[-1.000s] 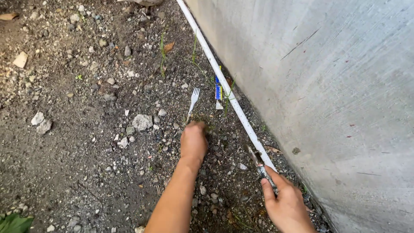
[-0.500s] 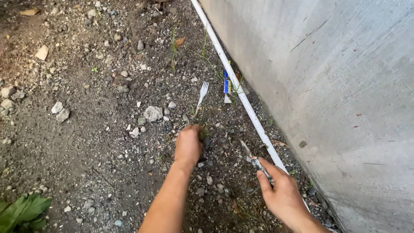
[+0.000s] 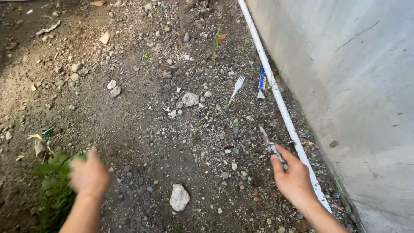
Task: Removing weeds from the ground near a building and parked cars using hands and a small tool, then sweeping the debris.
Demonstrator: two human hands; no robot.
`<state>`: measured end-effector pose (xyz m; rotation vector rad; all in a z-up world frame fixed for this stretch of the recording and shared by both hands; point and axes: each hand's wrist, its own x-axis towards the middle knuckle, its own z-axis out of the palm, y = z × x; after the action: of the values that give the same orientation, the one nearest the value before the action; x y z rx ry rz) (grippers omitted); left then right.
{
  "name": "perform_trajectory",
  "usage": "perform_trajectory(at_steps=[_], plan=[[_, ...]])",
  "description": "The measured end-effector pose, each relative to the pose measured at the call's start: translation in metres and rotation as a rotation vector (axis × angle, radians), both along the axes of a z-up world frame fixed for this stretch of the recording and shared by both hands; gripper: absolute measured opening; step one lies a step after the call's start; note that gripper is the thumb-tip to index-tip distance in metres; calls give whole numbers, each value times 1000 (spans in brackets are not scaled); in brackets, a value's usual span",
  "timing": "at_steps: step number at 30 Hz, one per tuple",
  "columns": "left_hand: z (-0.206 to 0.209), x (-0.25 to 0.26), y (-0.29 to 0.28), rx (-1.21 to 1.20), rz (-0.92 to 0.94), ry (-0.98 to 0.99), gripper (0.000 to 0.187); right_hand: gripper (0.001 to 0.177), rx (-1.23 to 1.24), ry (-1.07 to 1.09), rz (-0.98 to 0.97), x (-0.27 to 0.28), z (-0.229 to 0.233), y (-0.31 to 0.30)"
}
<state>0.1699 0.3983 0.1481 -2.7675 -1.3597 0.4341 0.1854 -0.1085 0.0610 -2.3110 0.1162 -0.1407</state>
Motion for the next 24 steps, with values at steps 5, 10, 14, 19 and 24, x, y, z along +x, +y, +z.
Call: perform_trajectory(at_steps=[5, 10, 14, 19, 24], plan=[[-60, 12, -28, 147, -280, 141, 48, 47, -14, 557, -169, 8, 50, 36], [-64, 85, -196, -355, -754, -535, 32, 46, 27, 463, -124, 11, 36, 28], [-89, 116, -274, -555, -869, -663, 24, 46, 2, 472, -148, 7, 43, 18], [-143, 134, -289, -337, -999, -675, 20, 45, 17, 417, -143, 4, 39, 6], [-74, 153, -301, -527, -643, -620, 8, 42, -47, 227, -77, 6, 10, -7]])
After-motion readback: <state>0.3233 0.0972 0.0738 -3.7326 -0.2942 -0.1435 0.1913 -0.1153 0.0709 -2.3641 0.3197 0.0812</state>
